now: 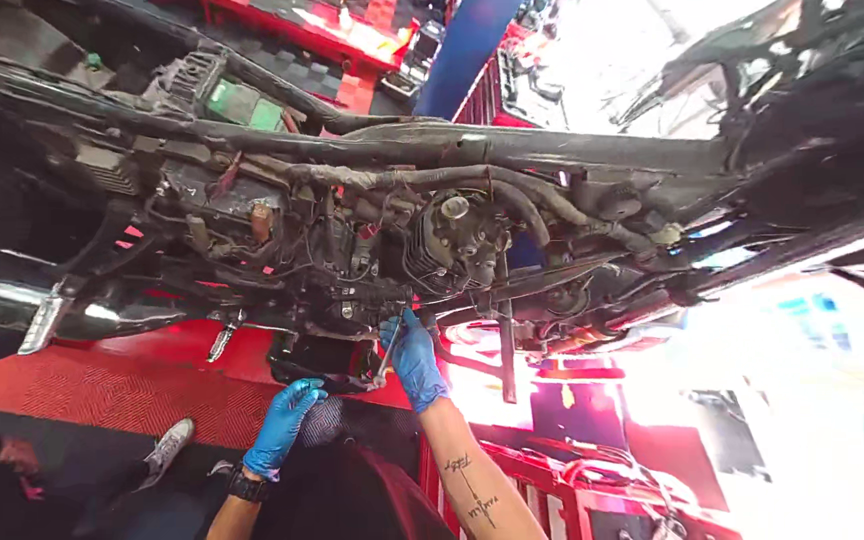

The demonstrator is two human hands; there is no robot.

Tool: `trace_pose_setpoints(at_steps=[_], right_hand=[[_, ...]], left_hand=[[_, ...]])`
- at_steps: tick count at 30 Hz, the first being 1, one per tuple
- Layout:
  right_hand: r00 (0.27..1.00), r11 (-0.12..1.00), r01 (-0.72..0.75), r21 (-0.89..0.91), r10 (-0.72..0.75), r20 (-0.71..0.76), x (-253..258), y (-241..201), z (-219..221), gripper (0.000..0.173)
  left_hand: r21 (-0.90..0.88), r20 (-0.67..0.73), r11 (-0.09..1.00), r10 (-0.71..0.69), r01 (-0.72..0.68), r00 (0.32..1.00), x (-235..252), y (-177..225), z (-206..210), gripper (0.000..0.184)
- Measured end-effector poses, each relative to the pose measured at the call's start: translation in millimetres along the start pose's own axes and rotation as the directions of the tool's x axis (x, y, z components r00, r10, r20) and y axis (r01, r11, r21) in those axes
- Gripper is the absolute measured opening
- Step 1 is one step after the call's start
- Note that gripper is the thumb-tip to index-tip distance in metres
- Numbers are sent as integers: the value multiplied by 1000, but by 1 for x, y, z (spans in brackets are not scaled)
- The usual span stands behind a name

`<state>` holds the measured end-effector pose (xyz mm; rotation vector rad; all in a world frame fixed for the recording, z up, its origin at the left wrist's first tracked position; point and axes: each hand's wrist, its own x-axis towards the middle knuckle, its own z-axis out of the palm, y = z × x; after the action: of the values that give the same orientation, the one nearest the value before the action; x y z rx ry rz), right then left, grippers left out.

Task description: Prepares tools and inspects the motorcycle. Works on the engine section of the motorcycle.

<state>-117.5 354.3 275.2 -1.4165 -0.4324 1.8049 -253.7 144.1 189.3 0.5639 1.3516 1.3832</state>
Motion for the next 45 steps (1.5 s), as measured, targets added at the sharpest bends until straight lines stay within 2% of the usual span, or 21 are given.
trace_pose_setpoints(at_steps=[3, 6, 7, 11, 14, 17, 20, 22, 23, 25, 27, 30, 32, 34, 37, 45], right_hand=[[999, 999, -35, -24, 35, -19, -2, -2, 7, 46], [978, 974, -123, -191, 152, 142, 7, -14, -13, 51], [970, 965, -151, -215, 187, 156, 9, -16, -15, 52], [969, 968, -164, -189, 194, 153, 11, -14, -16, 54], [964, 970, -172, -170, 201, 173, 12, -14, -18, 55], [951, 970, -197, -143, 225, 212, 14, -15, -20, 56], [943, 972, -216, -92, 232, 239, 16, -13, -23, 55], [940, 974, -217, -66, 227, 254, 16, -11, -23, 54], [938, 975, -214, -65, 224, 263, 16, -12, -22, 54], [943, 976, -204, -80, 218, 251, 12, -13, -19, 55], [948, 975, -211, -75, 223, 227, 9, -14, -17, 55], [956, 975, -200, -93, 215, 198, 8, -14, -17, 54], [971, 978, -172, -116, 189, 150, 9, -11, -18, 50], [978, 987, -126, -100, 140, 155, 13, -10, -17, 47], [971, 989, -136, -53, 143, 193, 14, -12, -17, 48], [964, 991, -120, -67, 132, 232, 18, -10, -19, 51]], left_hand=[[1, 47, 998, -69, 69, 997, 13, -2, -6, 27], [-6, 91, 995, -102, 103, 991, 23, -2, -8, 26], [-13, 101, 993, -116, 118, 988, 25, -4, -6, 26], [9, 140, 989, -150, 150, 979, 31, -5, 0, 26], [13, 210, 988, -152, 153, 966, 32, 5, 12, 33], [-87, 273, 945, -283, 316, 919, 41, 14, 24, 52], [-284, 208, 787, -507, 548, 836, 56, 22, 49, 72], [-332, 178, 731, -573, 596, 800, 67, 30, 85, 80], [-345, 176, 734, -562, 585, 808, 72, 35, 106, 80], [-373, 146, 772, -499, 515, 854, 77, 44, 149, 68], [-364, 132, 814, -437, 454, 890, 78, 52, 167, 57], [-274, 151, 880, -358, 387, 921, 85, 52, 161, 52], [-244, 97, 875, -407, 418, 908, 85, 52, 166, 51], [-261, 37, 860, -445, 439, 895, 86, 53, 173, 51], [-286, 3, 851, -459, 440, 889, 87, 51, 179, 48], [-369, -55, 876, -354, 311, 934, 85, 51, 185, 41]])
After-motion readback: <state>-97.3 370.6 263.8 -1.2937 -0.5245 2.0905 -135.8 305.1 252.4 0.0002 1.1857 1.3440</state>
